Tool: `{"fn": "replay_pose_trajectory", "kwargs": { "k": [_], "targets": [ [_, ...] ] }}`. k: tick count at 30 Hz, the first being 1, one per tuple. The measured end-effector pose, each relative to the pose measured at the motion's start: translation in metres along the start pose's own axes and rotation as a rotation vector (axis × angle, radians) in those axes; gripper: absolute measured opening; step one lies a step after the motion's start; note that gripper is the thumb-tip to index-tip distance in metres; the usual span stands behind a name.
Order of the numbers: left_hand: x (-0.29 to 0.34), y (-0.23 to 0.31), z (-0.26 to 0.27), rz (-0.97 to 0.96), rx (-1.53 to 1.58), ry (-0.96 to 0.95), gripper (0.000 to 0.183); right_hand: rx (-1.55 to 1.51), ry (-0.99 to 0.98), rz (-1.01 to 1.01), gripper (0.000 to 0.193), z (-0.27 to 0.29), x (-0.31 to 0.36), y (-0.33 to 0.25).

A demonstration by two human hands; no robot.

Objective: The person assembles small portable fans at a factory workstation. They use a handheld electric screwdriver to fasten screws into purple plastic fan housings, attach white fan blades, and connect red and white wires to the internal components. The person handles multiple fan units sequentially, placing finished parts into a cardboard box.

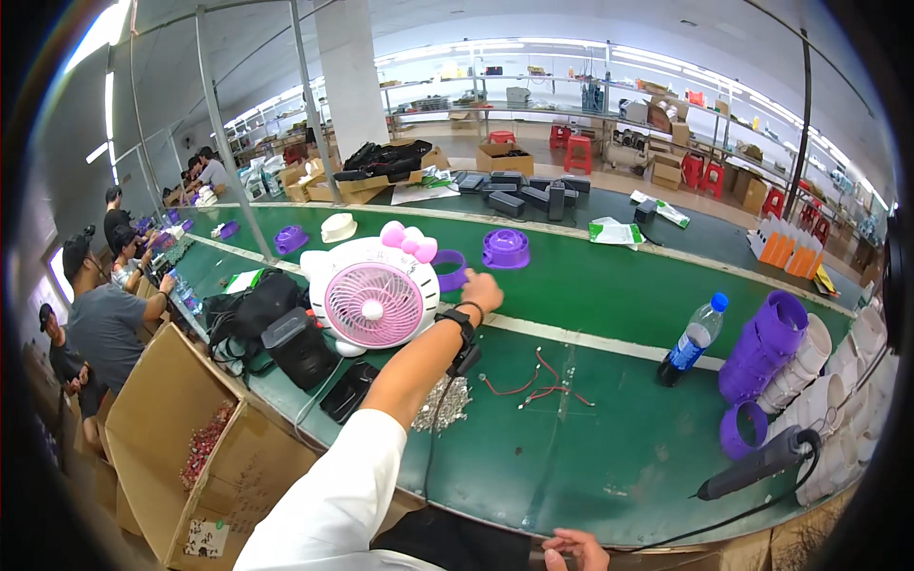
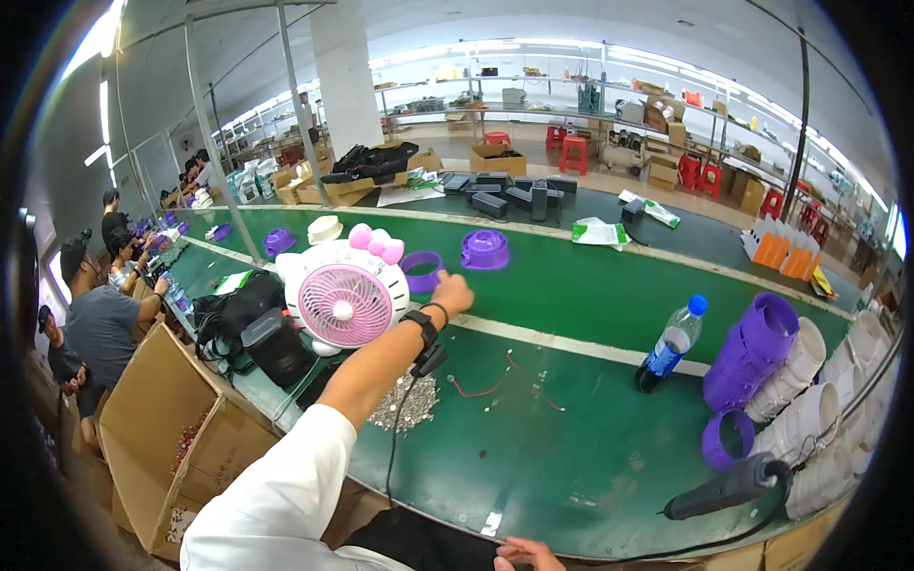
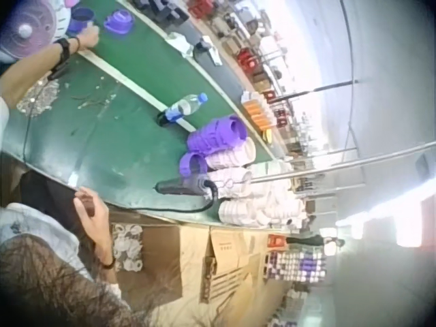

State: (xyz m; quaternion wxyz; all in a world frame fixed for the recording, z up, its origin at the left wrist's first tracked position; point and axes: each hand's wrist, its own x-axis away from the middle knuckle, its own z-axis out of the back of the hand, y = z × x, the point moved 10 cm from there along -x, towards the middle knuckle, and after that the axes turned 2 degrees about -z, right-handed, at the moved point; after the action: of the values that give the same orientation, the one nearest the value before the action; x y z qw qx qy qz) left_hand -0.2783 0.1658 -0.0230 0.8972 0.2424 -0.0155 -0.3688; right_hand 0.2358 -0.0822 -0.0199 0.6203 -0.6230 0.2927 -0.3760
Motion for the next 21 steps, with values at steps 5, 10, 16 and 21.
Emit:
{"fn": "replay_pose_trajectory", "kwargs": {
  "k": [5,10,16,21],
  "targets": [
    [-0.009,-0.02,-0.008,-0.07,-0.123,0.183,0.042,-0.091,0.179,-0.087,0.03,0.021,0.011,0.033],
    [0.017,0.0,0.005,-0.216,-0.128,0.246,0.048,-0.128,0.315,-0.127,0.023,0.036,0.007,0.033],
    [0.047,0.01,0.045,-0.351,0.004,0.188,0.026,-0.123,0.676,0.29,0.026,0.057,0.016,-0.02],
    [0.213,0.111,0.097,-0.817,0.253,-0.104,0.044,0.205,0.868,0.514,0.106,0.092,0.019,-0.045]
  ]
}}
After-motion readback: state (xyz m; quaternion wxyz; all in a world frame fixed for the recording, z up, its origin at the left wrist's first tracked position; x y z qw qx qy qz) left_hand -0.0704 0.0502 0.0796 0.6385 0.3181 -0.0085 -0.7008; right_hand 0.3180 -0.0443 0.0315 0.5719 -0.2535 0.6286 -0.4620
